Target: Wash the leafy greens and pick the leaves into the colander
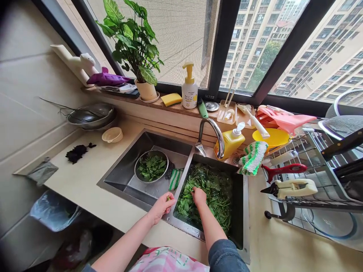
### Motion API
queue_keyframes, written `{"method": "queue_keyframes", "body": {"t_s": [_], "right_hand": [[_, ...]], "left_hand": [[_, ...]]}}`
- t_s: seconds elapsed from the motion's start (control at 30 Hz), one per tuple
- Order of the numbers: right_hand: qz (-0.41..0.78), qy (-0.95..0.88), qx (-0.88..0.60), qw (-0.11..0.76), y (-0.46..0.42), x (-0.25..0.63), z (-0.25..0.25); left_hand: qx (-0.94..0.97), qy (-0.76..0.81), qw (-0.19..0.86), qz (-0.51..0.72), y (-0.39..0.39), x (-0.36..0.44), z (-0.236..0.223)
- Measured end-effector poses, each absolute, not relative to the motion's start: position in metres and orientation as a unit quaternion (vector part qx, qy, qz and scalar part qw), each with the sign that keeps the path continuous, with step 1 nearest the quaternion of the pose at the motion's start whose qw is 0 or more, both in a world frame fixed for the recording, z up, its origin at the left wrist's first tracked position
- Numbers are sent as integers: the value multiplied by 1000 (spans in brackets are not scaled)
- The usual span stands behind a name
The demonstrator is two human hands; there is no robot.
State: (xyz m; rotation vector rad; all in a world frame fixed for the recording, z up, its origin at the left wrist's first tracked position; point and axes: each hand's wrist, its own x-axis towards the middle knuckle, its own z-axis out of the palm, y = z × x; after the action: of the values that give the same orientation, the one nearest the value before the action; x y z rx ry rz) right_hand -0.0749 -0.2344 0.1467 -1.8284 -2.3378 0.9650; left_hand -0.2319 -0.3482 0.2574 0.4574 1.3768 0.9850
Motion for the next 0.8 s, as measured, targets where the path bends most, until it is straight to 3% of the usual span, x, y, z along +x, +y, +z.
{"method": "queue_keyframes", "body": {"t_s": [0.23, 0.4, 0.53, 0.6, 0.8], "right_hand": [[255, -728, -635, 33, -216, -14, 164], [280, -812, -510, -32, -245, -78, 160], [275, -807, -521, -47, -257, -108, 156], [281, -789, -546, -4, -252, -93, 163], [361, -675, -581, 277, -234, -19, 233]], "left_hand": [[186, 581, 682, 403, -346, -228, 247], [179, 597, 665, 410, -346, -227, 251], [182, 617, 646, 410, -352, -232, 254], [181, 620, 641, 413, -353, -235, 254], [251, 609, 627, 417, -333, -224, 262]]}}
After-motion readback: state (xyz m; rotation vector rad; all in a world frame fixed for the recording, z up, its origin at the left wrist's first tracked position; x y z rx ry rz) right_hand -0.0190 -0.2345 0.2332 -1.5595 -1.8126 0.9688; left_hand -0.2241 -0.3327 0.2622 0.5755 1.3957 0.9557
